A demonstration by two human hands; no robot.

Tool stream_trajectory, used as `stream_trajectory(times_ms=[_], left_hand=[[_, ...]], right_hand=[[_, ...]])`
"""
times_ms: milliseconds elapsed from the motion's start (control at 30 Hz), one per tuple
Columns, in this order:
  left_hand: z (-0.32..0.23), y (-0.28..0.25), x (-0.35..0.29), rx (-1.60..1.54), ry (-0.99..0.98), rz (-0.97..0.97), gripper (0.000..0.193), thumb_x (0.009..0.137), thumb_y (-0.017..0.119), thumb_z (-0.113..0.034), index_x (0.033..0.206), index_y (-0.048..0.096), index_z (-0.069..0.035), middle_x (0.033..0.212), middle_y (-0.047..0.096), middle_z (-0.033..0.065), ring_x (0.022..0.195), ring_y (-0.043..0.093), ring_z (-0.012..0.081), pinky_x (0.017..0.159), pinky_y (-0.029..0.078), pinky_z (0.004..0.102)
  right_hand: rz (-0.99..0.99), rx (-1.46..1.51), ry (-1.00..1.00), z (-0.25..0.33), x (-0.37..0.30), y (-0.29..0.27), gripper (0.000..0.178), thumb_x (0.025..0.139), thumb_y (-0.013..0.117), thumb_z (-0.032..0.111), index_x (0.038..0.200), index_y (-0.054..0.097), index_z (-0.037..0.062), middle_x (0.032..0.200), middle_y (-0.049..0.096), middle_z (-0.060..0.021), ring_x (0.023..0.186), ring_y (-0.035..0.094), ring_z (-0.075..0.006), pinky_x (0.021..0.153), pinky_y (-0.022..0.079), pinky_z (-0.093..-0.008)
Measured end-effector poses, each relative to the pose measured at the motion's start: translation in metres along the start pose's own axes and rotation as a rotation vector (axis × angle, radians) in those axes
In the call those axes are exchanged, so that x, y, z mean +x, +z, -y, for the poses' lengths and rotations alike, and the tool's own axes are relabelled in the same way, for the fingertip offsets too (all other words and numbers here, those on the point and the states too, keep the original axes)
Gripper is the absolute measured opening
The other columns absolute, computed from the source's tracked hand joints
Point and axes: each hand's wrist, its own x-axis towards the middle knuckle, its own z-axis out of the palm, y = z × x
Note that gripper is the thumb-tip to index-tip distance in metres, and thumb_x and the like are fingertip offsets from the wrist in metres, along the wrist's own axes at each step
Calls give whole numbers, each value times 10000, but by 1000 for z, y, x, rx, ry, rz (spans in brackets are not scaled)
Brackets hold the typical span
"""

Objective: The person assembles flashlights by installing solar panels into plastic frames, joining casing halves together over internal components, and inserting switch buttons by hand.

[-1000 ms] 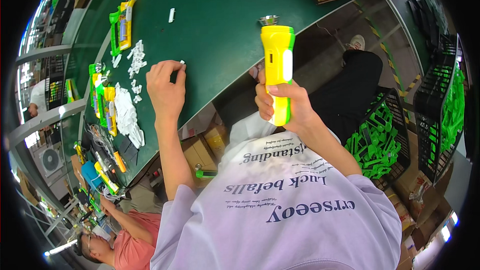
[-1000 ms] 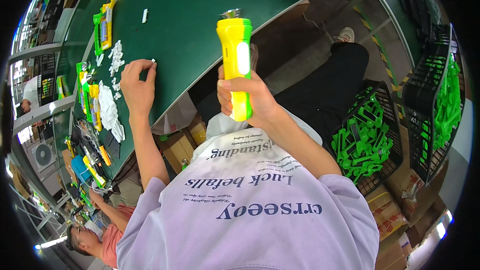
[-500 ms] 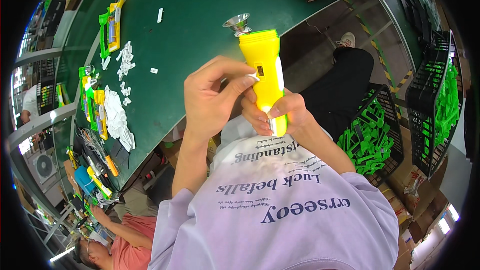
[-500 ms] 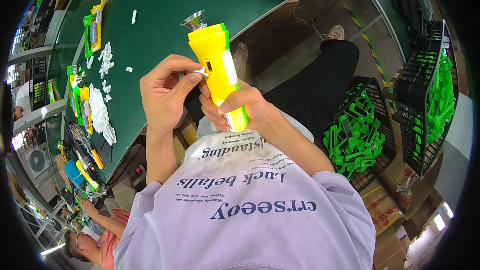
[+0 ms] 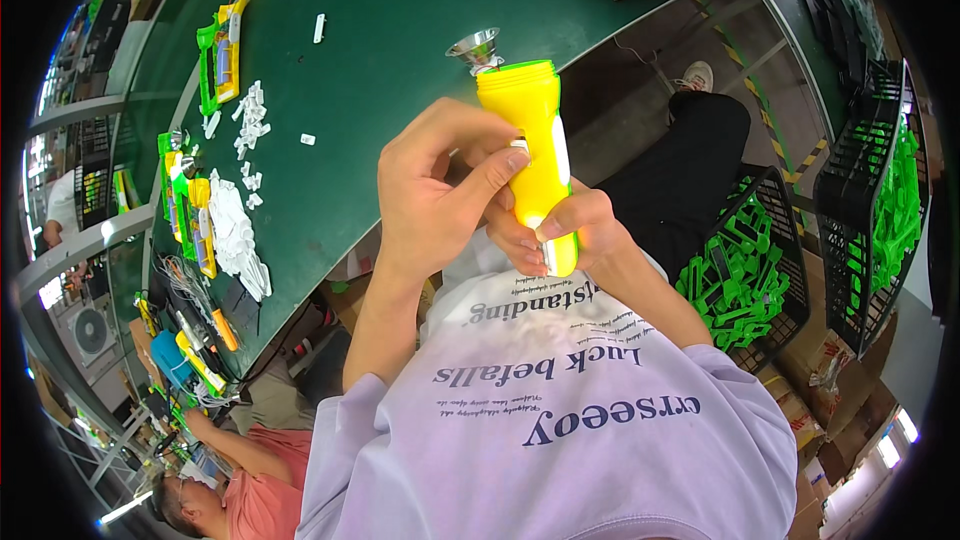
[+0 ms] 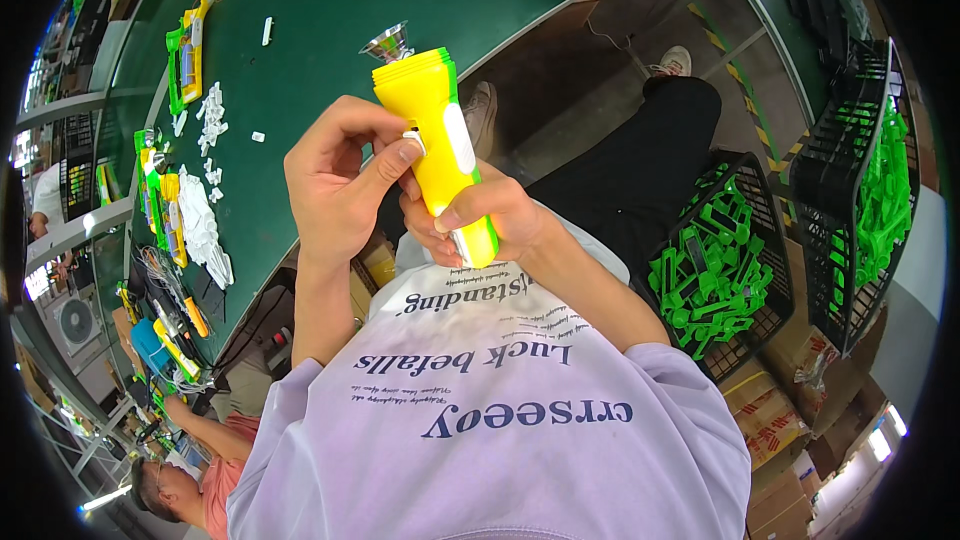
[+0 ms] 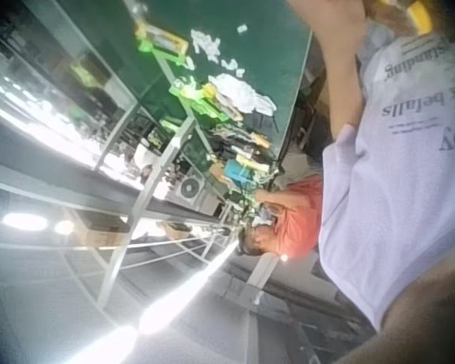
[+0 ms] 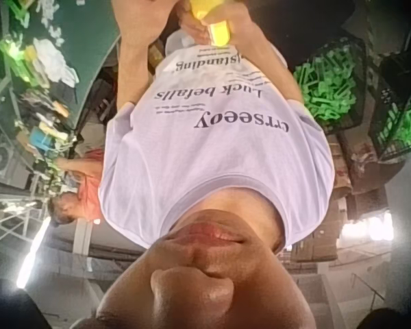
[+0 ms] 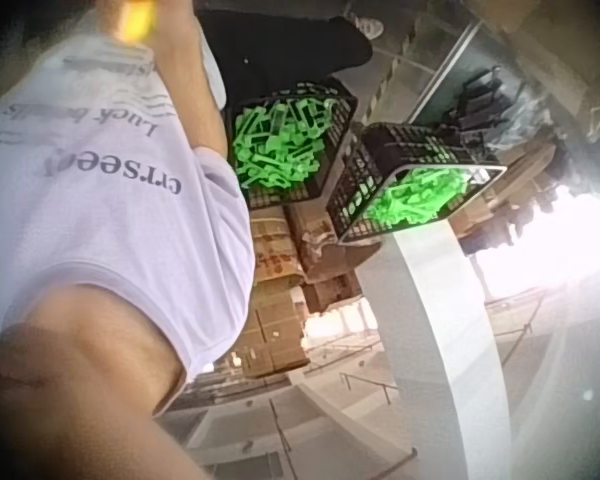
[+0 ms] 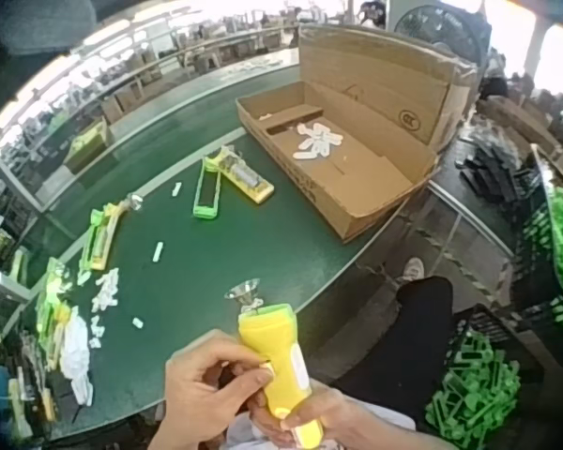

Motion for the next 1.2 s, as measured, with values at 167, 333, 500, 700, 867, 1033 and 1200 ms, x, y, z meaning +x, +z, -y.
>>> stream_trajectory(times_ms=[167, 333, 500, 700, 867, 1033, 1200], left_hand=[[2, 0, -1, -51, -41, -25, 93, 810, 723, 26, 884, 668, 10, 853, 627, 55, 744, 592, 105, 655, 459, 233], [0, 0, -3, -159, -129, -35, 48, 837, 701, 18, 864, 662, 8, 851, 618, 55, 749, 584, 104, 662, 455, 237], [-6, -1, -1, 34, -85, -26, 58, 827, 702, 0, 874, 667, -7, 815, 615, 54, 696, 589, 120, 620, 456, 240], [-7, 2, -4, 170, 3, -50, 74, 810, 710, -18, 866, 660, -14, 781, 611, 63, 646, 609, 156, 595, 468, 255], [-7, 10, -5, 257, 71, -133, 100, 813, 721, -31, 834, 623, -21, 768, 593, 66, 643, 599, 159, 591, 467, 269], [13, 8, -12, 358, 199, -103, 183, 844, 696, 42, 877, 521, 1, 854, 545, 56, 687, 502, 89, 614, 446, 220], [21, 6, -17, 262, 30, -148, 99, 872, 682, -26, 905, 588, -26, 820, 604, 68, 665, 600, 162, 581, 481, 302]], right_hand=[[26, 37, 1, -1, 0, -1, 382, 667, 614, 75, 1012, 454, 54, 692, 488, -84, 537, 496, -167, 450, 437, -296], [50, 36, -8, -2, 1, -1, 377, 668, 612, 83, 1010, 455, 49, 688, 489, -88, 537, 498, -170, 447, 441, -297], [35, 40, 1, -2, 0, 0, 376, 671, 617, 88, 1008, 454, 48, 680, 492, -90, 537, 496, -167, 443, 442, -299], [16, 44, 18, -2, 0, 3, 363, 676, 616, 87, 998, 454, 50, 680, 494, -89, 536, 500, -164, 437, 433, -298], [-82, -53, 10, 0, -2, 9, 338, 682, 611, 77, 982, 456, 51, 675, 494, -89, 511, 489, -164, 432, 428, -303], [-228, -69, 36, -1, -4, 18, 309, 680, 615, 68, 950, 467, 43, 661, 495, -85, 499, 485, -164, 431, 426, -315], [-359, -287, 10, 1, -4, 25, 268, 682, 626, 74, 904, 486, 19, 649, 504, -81, 486, 504, -166, 442, 433, -318]])
